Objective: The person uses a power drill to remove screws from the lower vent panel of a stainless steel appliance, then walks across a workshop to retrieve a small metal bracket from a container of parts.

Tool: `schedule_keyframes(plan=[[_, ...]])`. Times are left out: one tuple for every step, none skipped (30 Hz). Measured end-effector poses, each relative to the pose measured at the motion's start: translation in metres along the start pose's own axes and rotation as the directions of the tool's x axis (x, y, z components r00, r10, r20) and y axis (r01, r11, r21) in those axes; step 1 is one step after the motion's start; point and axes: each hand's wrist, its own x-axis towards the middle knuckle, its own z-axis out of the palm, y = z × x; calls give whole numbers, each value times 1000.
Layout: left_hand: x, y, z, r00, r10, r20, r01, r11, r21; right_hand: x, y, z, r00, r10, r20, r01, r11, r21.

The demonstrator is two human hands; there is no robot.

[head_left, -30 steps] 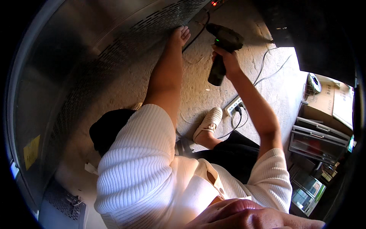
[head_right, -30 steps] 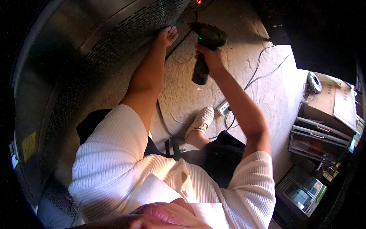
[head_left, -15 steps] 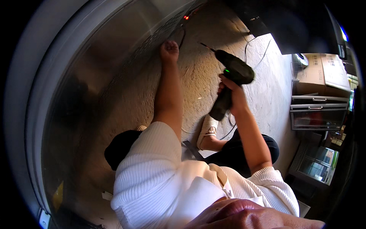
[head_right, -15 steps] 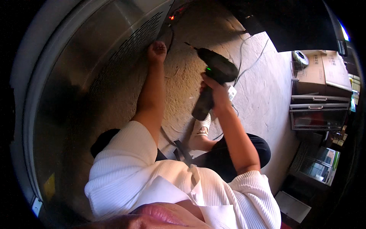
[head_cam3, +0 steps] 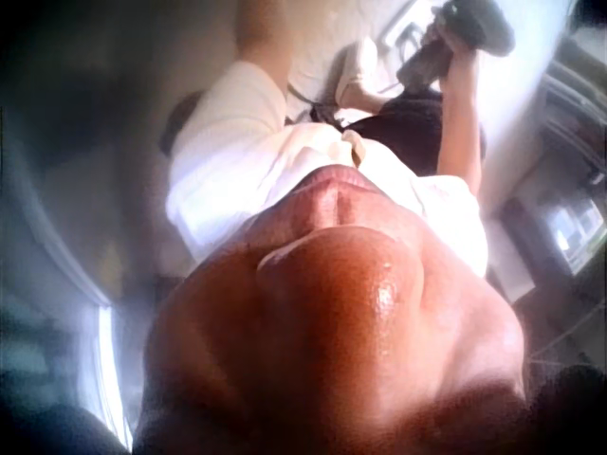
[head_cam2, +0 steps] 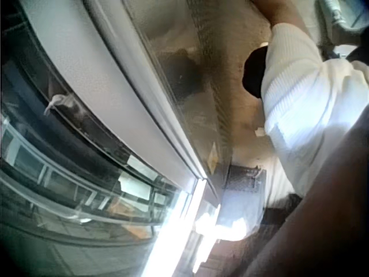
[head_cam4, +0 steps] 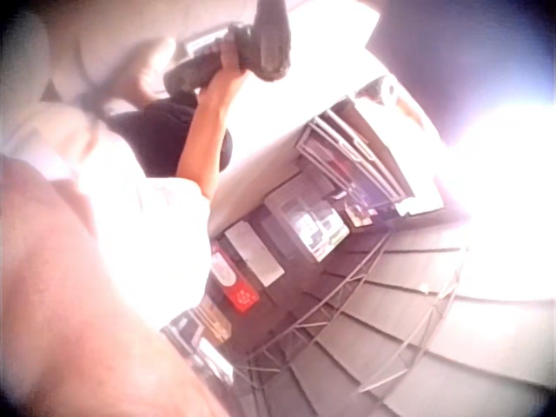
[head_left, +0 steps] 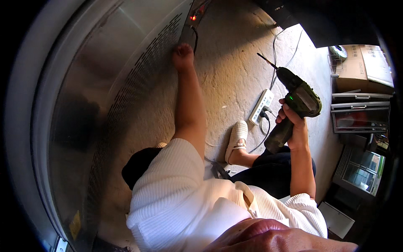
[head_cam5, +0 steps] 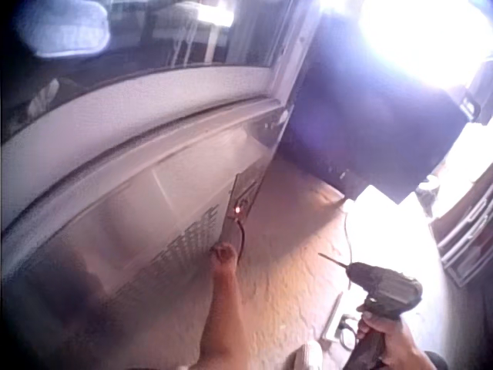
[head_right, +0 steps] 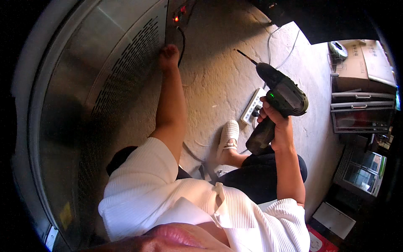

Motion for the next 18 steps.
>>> schedule_keyframes(plan=[[2,3,1,1000,0,4,0,1000,17,-1,0,2,1000,-17,15,17,1000,-17],[8,6,2,1000,-1,8,0,999,34,-2,-1,3,999,-21,32,22,999,-32],[13,9,1,1000,-2,6,1,999,53,-3,-2,5,999,-20,45,23,999,-47],[15,12,2,999,9,-33,-7,998,68,-3,-3,6,998,-22,60,25,998,-61],[17,14,3,997,21,-71,-15,996,84,-3,-3,6,996,-11,83,17,998,-66],[16,13,3,994,25,-111,-14,995,100,-2,-4,6,995,-5,99,12,997,-71],[6,6,3,988,60,-140,-34,982,186,-2,-4,4,994,0,113,9,997,-77],[-7,-3,1,981,97,-167,-49,961,271,-1,-2,2,994,3,110,6,997,-79],[-16,-6,4,974,139,-177,-69,934,352,0,-3,3,993,-1,119,10,997,-80],[-13,-2,-3,977,137,-161,-67,924,377,1,-3,4,992,-4,128,14,997,-80],[-5,5,-15,980,134,-146,-64,913,403,1,-5,7,990,-8,141,18,997,-69],[-3,8,-20,983,128,-134,-59,903,426,1,-8,12,988,-11,151,21,998,-62],[-1,12,-23,988,116,-98,-68,916,396,1,-9,15,987,-15,161,24,998,-53],[2,18,-25,993,106,-61,-76,928,365,0,-9,16,986,-1,170,7,999,-34],[0,18,-25,996,90,-27,-75,940,334,1,-9,16,985,10,171,-7,1000,-16],[-1,19,-24,995,96,-22,-83,938,335,1,-9,15,985,21,174,-22,1000,2],[-1,21,-21,995,102,-16,-90,937,338,0,-10,15,985,29,168,-31,1000,6],[-5,18,-16,994,106,-11,-96,935,341,0,-11,13,986,37,162,-39,999,10]])
